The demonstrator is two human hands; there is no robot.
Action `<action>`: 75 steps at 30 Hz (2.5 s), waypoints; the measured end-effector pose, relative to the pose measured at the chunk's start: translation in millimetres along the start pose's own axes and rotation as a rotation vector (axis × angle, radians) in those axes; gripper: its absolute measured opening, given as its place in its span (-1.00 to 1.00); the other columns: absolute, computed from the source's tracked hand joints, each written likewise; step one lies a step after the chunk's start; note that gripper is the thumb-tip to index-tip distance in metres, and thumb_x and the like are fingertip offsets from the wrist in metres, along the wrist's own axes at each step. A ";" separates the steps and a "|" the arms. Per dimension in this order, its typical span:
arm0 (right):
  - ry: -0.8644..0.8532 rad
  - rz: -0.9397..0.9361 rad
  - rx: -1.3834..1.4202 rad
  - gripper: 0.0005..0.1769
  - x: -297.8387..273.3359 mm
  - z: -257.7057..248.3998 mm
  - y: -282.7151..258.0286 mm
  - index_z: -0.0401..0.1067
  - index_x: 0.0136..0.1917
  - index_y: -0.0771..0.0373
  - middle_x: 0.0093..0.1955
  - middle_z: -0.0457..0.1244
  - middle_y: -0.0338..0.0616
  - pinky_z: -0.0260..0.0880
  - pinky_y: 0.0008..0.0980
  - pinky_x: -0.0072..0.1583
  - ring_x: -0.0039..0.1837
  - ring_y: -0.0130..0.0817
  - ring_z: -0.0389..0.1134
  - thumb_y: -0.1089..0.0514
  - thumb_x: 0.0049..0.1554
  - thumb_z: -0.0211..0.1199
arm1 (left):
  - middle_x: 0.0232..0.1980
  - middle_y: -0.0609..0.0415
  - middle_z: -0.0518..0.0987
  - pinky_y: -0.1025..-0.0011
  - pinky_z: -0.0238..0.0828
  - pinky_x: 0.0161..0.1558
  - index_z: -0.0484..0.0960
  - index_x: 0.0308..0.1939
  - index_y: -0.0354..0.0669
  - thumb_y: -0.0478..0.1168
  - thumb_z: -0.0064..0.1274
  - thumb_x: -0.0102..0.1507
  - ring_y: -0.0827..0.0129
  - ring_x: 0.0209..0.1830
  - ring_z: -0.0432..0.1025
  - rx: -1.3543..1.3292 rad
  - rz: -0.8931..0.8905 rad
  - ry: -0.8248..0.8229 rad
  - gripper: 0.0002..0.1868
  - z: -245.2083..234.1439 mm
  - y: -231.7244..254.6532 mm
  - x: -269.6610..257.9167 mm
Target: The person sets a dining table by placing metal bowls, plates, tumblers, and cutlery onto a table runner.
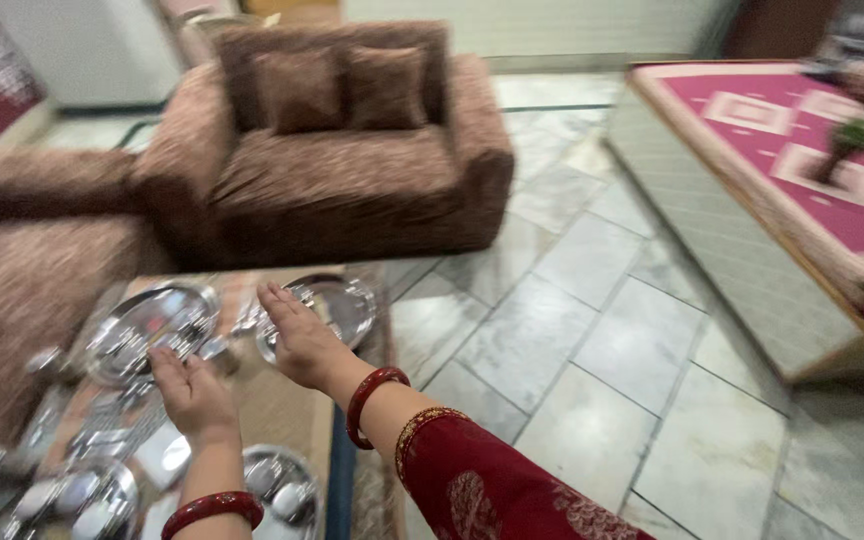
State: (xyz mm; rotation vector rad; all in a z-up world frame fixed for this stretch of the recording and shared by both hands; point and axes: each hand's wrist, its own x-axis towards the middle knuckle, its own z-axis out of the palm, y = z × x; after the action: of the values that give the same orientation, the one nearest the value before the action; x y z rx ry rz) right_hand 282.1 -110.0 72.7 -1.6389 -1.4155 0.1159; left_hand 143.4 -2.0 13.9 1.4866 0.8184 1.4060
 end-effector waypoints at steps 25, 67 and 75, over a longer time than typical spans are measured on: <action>0.812 0.681 -0.299 -0.19 -431.8 -627.3 123.2 -0.02 0.63 0.23 0.71 -0.15 0.00 -0.19 -0.28 0.60 0.71 -0.15 -0.20 0.33 0.10 -0.09 | 0.61 -0.14 0.15 0.38 0.03 0.49 0.02 0.57 -0.35 -0.25 -0.35 0.44 0.25 0.62 0.06 -0.516 -0.248 -1.230 -0.40 601.7 264.2 -500.0; 1.633 1.101 -0.898 -0.28 -1111.4 -1050.5 79.5 0.13 0.56 0.24 0.65 0.02 0.02 -0.02 -0.32 0.56 0.66 -0.18 0.00 0.38 0.13 0.05 | 0.54 -0.10 0.32 0.35 0.02 0.48 0.25 0.49 -0.33 -0.19 -0.23 0.42 0.25 0.57 0.18 -0.836 -0.090 -2.208 -0.45 856.3 548.8 -1339.6; 1.664 1.159 -0.754 -0.27 -1199.5 -1115.3 105.8 0.09 0.57 0.23 0.62 0.04 0.02 -0.01 -0.31 0.56 0.64 -0.16 0.01 0.31 0.14 0.11 | 0.50 -0.08 0.38 0.35 0.10 0.43 0.31 0.48 -0.20 -0.17 -0.20 0.40 0.22 0.52 0.24 -0.677 0.032 -2.219 -0.46 891.6 563.9 -1438.1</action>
State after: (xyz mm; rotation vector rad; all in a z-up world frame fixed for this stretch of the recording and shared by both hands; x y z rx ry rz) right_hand 635.6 -1712.6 52.2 -1.9441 0.8863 -0.9888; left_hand 765.1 -1673.6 29.0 1.4290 -0.9727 -0.4730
